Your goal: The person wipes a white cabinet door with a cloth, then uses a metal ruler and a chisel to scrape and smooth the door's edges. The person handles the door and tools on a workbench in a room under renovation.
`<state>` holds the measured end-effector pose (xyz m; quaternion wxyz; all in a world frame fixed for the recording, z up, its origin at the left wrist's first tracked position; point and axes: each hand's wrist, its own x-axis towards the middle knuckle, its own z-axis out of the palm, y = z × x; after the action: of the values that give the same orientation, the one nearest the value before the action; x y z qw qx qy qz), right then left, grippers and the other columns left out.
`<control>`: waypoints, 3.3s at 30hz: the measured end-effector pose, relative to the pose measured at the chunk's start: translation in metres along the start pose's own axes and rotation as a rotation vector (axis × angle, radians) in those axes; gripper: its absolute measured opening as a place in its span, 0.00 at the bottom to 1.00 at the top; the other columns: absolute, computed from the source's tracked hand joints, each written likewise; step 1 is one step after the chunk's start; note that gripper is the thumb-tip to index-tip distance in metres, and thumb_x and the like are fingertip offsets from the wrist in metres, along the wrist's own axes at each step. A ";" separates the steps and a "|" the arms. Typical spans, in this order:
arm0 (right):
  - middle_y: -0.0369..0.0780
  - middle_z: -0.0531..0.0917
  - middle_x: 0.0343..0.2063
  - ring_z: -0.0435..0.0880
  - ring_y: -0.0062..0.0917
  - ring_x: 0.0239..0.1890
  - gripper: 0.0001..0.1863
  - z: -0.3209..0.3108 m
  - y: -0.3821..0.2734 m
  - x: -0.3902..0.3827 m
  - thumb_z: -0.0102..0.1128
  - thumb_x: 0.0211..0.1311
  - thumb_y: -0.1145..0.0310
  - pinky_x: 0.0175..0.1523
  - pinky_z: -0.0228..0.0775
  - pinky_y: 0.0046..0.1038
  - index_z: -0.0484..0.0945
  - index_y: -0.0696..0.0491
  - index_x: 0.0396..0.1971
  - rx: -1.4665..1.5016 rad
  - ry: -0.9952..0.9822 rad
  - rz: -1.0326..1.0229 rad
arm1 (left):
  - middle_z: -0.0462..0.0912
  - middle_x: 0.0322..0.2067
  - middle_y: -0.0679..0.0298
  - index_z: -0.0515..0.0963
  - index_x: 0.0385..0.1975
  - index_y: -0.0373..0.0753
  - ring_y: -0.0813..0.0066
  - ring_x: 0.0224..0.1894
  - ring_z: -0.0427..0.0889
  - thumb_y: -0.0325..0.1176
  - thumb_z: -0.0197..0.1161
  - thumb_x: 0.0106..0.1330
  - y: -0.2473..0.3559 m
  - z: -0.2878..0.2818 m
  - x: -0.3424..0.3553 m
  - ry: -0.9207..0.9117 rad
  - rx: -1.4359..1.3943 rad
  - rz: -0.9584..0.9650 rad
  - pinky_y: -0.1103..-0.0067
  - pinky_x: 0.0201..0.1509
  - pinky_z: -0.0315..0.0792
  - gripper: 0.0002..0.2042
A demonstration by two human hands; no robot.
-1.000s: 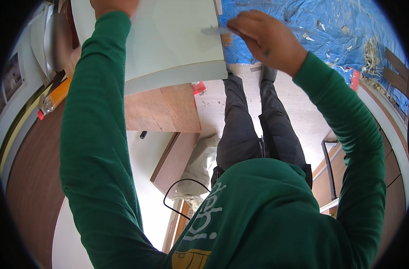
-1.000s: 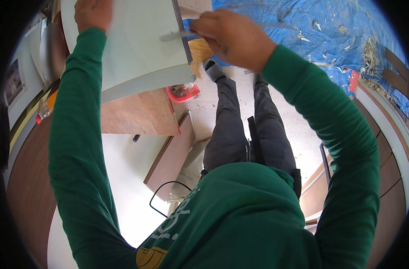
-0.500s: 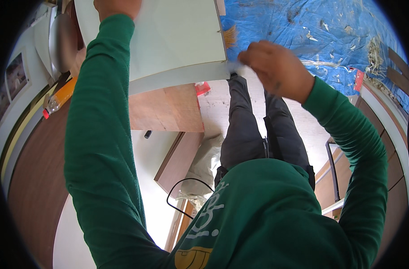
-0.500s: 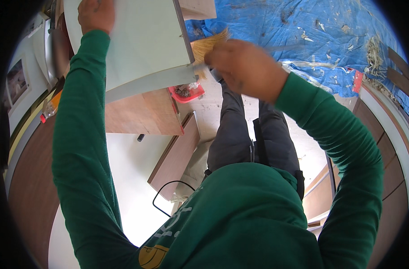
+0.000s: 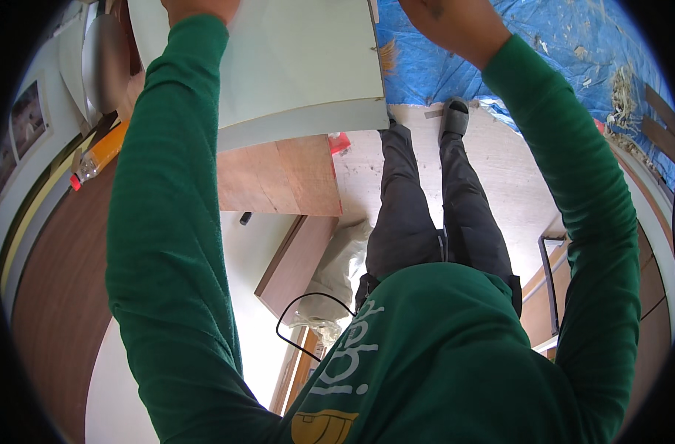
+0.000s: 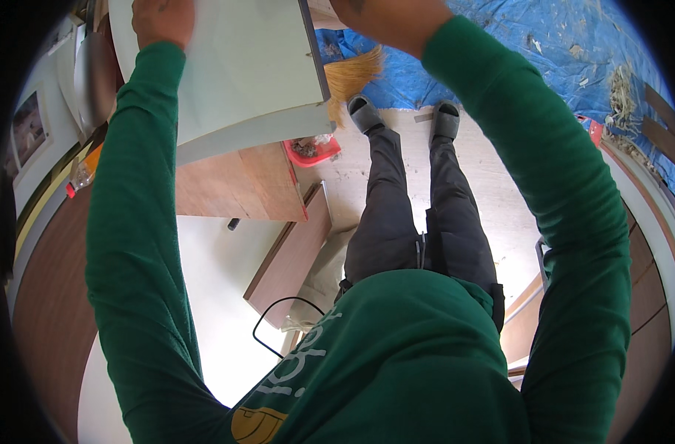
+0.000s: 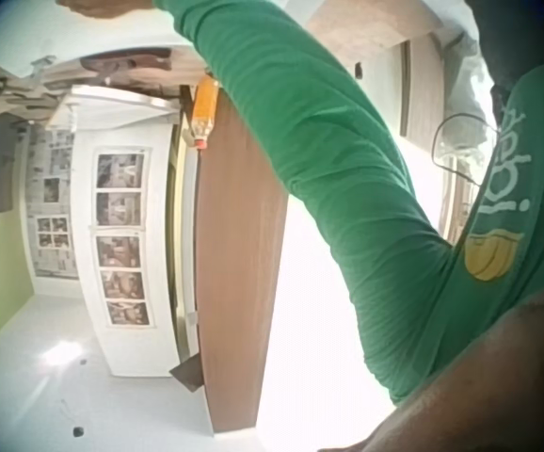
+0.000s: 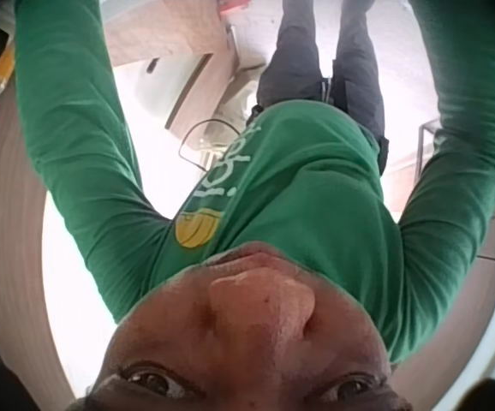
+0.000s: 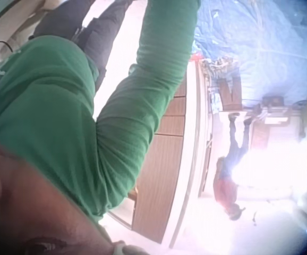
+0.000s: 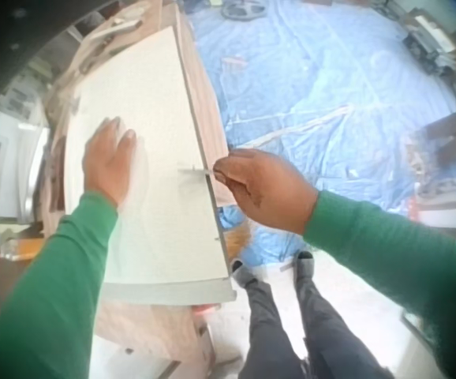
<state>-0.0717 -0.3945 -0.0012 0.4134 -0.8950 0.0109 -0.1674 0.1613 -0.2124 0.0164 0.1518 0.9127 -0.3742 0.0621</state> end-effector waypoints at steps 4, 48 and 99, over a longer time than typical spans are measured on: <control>0.44 0.82 0.39 0.81 0.44 0.41 0.12 0.006 -0.009 -0.060 0.63 0.59 0.75 0.45 0.76 0.41 0.79 0.54 0.44 -0.149 -0.137 -0.124 | 0.66 0.72 0.44 0.69 0.69 0.30 0.47 0.76 0.60 0.45 0.52 0.77 0.003 0.000 0.001 -0.004 -0.001 -0.007 0.63 0.81 0.51 0.28; 0.45 0.78 0.21 0.77 0.27 0.25 0.16 0.010 -0.063 -0.022 0.64 0.71 0.59 0.33 0.69 0.32 0.83 0.60 0.34 0.172 -0.152 0.615 | 0.70 0.69 0.42 0.73 0.66 0.30 0.45 0.73 0.65 0.46 0.54 0.76 0.001 0.005 0.002 0.067 0.006 0.045 0.61 0.79 0.55 0.27; 0.45 0.84 0.46 0.82 0.44 0.51 0.16 0.015 0.008 -0.086 0.64 0.60 0.78 0.54 0.77 0.42 0.80 0.54 0.49 0.053 -0.136 0.040 | 0.66 0.72 0.43 0.70 0.68 0.30 0.46 0.75 0.60 0.45 0.54 0.77 -0.002 -0.006 0.000 -0.012 0.030 0.010 0.62 0.81 0.50 0.28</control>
<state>-0.1476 -0.3745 -0.0412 0.4398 -0.8927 -0.0037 -0.0979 0.1621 -0.2093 0.0211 0.1353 0.9134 -0.3786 0.0630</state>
